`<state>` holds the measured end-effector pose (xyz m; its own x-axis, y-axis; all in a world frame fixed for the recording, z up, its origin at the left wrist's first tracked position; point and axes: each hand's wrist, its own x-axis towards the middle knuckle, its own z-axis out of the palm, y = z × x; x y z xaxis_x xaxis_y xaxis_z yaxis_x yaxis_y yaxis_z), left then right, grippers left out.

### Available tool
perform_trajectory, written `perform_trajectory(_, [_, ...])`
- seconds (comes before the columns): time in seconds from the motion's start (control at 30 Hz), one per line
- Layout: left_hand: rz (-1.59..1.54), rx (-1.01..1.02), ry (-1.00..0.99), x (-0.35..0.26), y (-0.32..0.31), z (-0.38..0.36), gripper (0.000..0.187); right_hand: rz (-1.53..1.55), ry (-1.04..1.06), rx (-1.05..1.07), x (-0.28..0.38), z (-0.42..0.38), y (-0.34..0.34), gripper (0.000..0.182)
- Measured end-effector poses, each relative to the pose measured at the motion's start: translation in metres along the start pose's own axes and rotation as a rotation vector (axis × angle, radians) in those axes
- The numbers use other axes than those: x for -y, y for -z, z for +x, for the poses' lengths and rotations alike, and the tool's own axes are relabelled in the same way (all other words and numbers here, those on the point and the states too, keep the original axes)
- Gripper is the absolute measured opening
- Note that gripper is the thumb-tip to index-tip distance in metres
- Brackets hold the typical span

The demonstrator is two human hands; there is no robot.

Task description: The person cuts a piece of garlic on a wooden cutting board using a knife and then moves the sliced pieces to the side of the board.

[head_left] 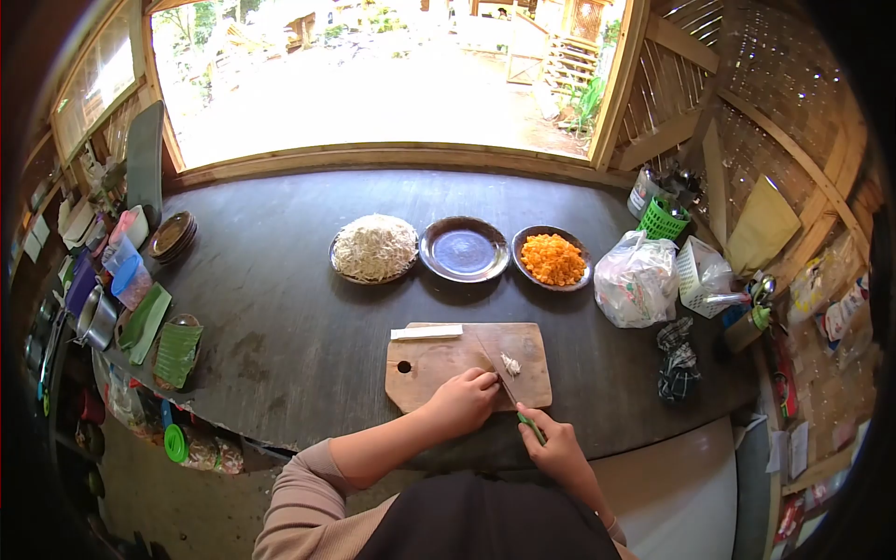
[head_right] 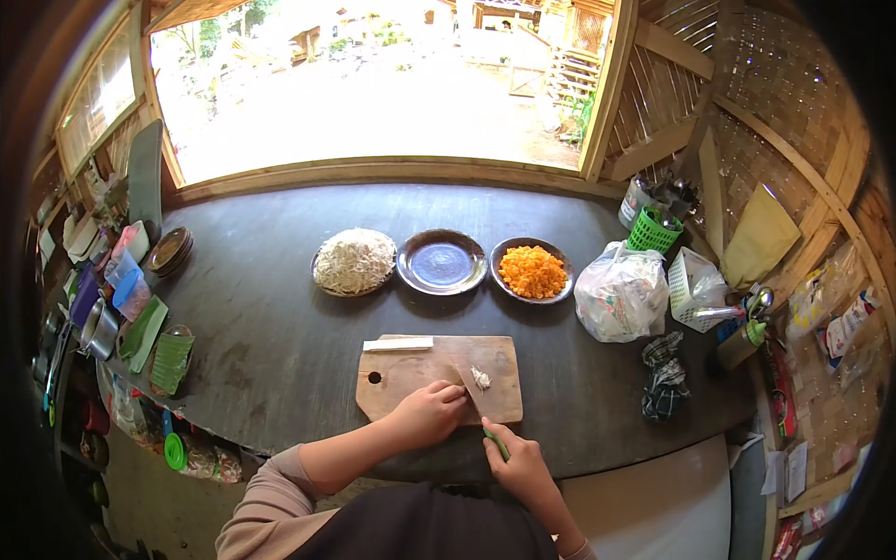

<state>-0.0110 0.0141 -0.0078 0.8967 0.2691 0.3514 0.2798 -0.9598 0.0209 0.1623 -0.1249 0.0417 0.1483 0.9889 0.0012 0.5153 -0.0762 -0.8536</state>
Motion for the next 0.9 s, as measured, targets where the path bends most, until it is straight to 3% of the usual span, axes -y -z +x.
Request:
perform_trajectory(0.17, [-0.124,-0.088,0.115,-0.001,-0.006,-0.002,0.027,-0.009,0.055,-0.035,-0.004,0.004,-0.005,0.030])
perform_trajectory(0.5, [-0.096,-0.045,0.092,-0.001,-0.014,-0.004,0.025,0.013,0.179,-0.076,-0.009,0.017,-0.011,0.031])
perform_trajectory(0.63, [-0.125,-0.064,0.141,-0.003,-0.009,-0.003,0.026,-0.033,0.164,-0.063,-0.002,0.005,-0.002,0.031])
perform_trajectory(0.8, [-0.098,-0.058,0.124,-0.003,-0.009,-0.003,0.027,0.000,-0.039,0.012,0.005,-0.002,0.005,0.030])
perform_trajectory(0.9, [-0.093,-0.076,0.123,-0.003,-0.010,-0.003,0.026,0.005,0.067,-0.026,-0.004,0.001,0.000,0.030])
